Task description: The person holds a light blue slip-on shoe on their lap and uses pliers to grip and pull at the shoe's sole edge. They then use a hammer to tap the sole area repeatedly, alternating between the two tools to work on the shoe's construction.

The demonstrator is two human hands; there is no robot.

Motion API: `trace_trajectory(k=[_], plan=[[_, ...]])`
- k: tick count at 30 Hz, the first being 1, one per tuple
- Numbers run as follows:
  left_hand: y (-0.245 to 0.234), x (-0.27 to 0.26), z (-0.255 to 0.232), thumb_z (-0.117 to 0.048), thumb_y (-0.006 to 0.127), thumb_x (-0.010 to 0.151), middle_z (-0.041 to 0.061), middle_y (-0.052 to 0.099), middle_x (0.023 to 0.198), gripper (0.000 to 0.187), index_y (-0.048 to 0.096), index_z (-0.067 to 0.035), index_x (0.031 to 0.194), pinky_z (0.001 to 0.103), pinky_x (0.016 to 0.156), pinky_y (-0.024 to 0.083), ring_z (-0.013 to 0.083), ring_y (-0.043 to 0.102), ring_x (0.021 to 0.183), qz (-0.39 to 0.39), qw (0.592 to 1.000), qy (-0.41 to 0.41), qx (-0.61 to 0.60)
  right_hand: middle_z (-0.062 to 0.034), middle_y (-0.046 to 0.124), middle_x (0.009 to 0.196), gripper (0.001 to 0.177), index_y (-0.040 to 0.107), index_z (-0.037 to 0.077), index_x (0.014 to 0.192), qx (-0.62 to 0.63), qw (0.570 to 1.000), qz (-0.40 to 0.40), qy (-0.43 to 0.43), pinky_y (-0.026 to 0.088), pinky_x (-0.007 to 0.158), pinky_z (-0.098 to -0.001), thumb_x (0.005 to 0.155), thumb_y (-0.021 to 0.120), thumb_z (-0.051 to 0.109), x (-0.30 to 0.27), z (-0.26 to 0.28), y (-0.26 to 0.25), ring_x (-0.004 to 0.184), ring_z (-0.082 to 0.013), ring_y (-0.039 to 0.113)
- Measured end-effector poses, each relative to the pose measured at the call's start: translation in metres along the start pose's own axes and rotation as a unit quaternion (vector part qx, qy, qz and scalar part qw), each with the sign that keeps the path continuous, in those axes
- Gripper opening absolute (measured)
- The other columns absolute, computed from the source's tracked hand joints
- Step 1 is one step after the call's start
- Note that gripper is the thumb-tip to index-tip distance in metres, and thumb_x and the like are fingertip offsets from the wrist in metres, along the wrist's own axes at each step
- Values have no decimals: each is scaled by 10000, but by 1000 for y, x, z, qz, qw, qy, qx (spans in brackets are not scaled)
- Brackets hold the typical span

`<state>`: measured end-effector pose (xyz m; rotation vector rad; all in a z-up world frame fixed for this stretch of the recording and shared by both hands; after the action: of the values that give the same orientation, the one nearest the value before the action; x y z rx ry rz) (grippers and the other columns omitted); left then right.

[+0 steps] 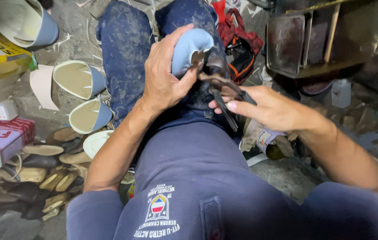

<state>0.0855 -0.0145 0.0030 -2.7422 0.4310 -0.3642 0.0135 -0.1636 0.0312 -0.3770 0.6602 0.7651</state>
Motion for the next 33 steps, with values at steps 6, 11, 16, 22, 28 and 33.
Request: trace_trajectory(k=[6, 11, 16, 22, 28, 33], plan=[[6, -3, -7, -246, 700, 978, 147, 622, 1434, 552, 488, -41, 1445, 451, 1088, 496, 339, 668, 1283, 27, 999, 42, 1, -23, 735, 1265, 477, 598, 78, 1387, -55, 994, 87, -34, 534, 939, -292, 1005, 460, 328, 12, 3, -19, 994, -134, 678], [12, -6, -5, -246, 683, 952, 121, 630, 1445, 567, 491, -66, 1454, 435, 1059, 498, 328, 686, 1265, 38, 998, 42, 2, -7, 747, 1087, 420, 704, 54, 1119, -48, 986, 143, -67, 501, 896, -275, 1030, 425, 355, 10, 14, -25, 981, -118, 654], [8, -4, -25, -148, 627, 889, 146, 678, 1364, 531, 526, -41, 1399, 450, 1018, 525, 346, 733, 1154, -12, 997, 71, 10, -37, 822, 1110, 367, 739, 59, 1181, 44, 993, 58, 94, 594, 938, -269, 992, 493, 256, -9, -14, -25, 1021, -124, 767], [15, -13, -30, -153, 615, 929, 121, 682, 1378, 509, 517, -64, 1421, 465, 1098, 510, 284, 738, 1193, -18, 997, 68, 41, -56, 782, 743, 492, 776, 40, 801, 152, 980, 117, 46, 533, 997, -345, 1028, 476, 358, -20, -18, -2, 1129, -196, 726], [6, -6, -23, -41, 646, 838, 111, 655, 1418, 603, 503, -49, 1424, 469, 1092, 534, 330, 746, 1158, -7, 997, 74, -18, -3, 696, 674, 214, 652, 109, 940, -152, 974, -160, 45, 507, 717, -309, 1046, 521, 242, -19, -31, -17, 586, -161, 687], [2, -4, -9, -161, 630, 949, 84, 633, 1468, 551, 476, -81, 1472, 428, 1114, 520, 284, 713, 1313, 13, 998, 55, -34, -11, 697, 747, 154, 628, 28, 1018, -174, 942, -262, -114, 513, 674, -297, 1068, 532, 139, 5, -31, -4, 630, -147, 675]])
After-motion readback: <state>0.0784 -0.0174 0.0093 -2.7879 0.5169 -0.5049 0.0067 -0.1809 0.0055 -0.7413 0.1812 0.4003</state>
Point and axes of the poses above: each hand's wrist, its own x-axis towards the middle knuckle, its own y-axis out of the palm, z = x × y, the point moved 10 cm from there along x, towards the middle knuckle
